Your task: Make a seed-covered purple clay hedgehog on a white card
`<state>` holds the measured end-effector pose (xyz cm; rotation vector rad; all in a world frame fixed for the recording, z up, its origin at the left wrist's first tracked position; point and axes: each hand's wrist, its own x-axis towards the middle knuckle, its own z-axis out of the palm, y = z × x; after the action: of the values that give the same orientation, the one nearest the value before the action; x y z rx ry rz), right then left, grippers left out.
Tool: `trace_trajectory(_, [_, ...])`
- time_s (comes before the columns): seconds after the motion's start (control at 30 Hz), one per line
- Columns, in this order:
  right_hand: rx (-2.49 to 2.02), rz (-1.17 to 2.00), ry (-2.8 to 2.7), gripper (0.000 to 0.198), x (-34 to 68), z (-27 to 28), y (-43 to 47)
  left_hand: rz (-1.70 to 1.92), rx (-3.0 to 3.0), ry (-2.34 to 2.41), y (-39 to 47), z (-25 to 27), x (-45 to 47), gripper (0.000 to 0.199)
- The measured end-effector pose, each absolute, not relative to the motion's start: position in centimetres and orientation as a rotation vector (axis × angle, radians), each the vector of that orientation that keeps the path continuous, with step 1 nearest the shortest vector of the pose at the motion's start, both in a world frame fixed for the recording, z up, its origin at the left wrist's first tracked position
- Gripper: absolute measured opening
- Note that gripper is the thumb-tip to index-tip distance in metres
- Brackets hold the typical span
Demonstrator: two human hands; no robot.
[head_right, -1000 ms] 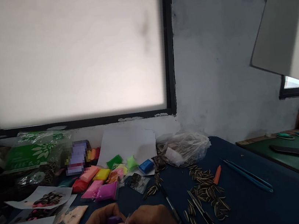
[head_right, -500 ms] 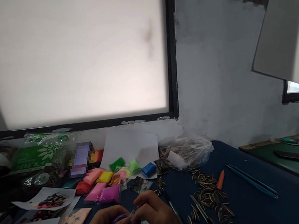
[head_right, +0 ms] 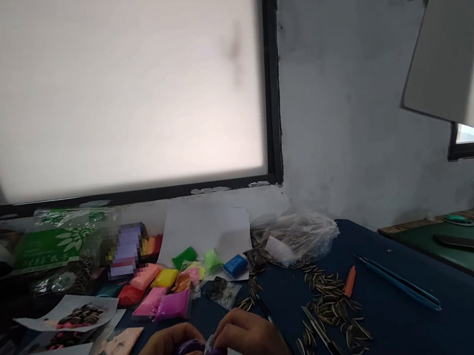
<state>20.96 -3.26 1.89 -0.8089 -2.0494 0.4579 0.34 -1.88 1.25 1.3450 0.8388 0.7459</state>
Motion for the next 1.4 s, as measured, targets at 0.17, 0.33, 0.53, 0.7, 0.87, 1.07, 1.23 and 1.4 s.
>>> trace_trajectory(0.17, [-0.94, 0.827, -1.785, 0.011, 21.2, 4.1, -3.8, 0.839, 1.387, 0.903, -1.2, 1.6, -0.1, 0.053])
trace_trajectory(0.33, [-1.07, 1.13, -1.676, 0.023, 21.0, 4.0, -3.7, 0.851, 1.72, 1.176, -0.6, 1.6, -1.3, 0.026])
trace_trajectory(0.53, [-0.995, 1.342, -1.554, 0.016, 20.7, 4.1, -3.6, 0.981, 2.022, 1.546, -0.9, 0.4, -2.0, 0.026])
trace_trajectory(0.7, [-1.007, 1.449, -1.505, 0.026, 20.9, 4.3, -3.4, 1.192, 2.235, 1.427, -1.7, 1.8, -1.4, 0.02])
trace_trajectory(0.87, [-1.004, 1.375, -1.561, 0.022, 20.7, 4.9, -4.0, 0.814, 1.637, 1.068, -2.9, 3.5, 0.7, 0.037])
trace_trajectory(1.07, [-1.138, 1.191, -1.707, 0.01, 20.5, 5.1, -4.7, 0.73, 1.371, 0.857, -3.1, 2.7, 2.1, 0.054])
trace_trajectory(1.23, [-1.035, 1.287, -1.709, 0.016, 20.7, 5.3, -4.7, 0.733, 1.389, 0.821, -2.5, 2.1, 1.5, 0.047])
trace_trajectory(1.4, [-1.029, 1.195, -1.804, 0.012, 20.8, 5.0, -4.6, 0.662, 1.367, 0.901, -2.7, 2.5, 1.7, 0.045])
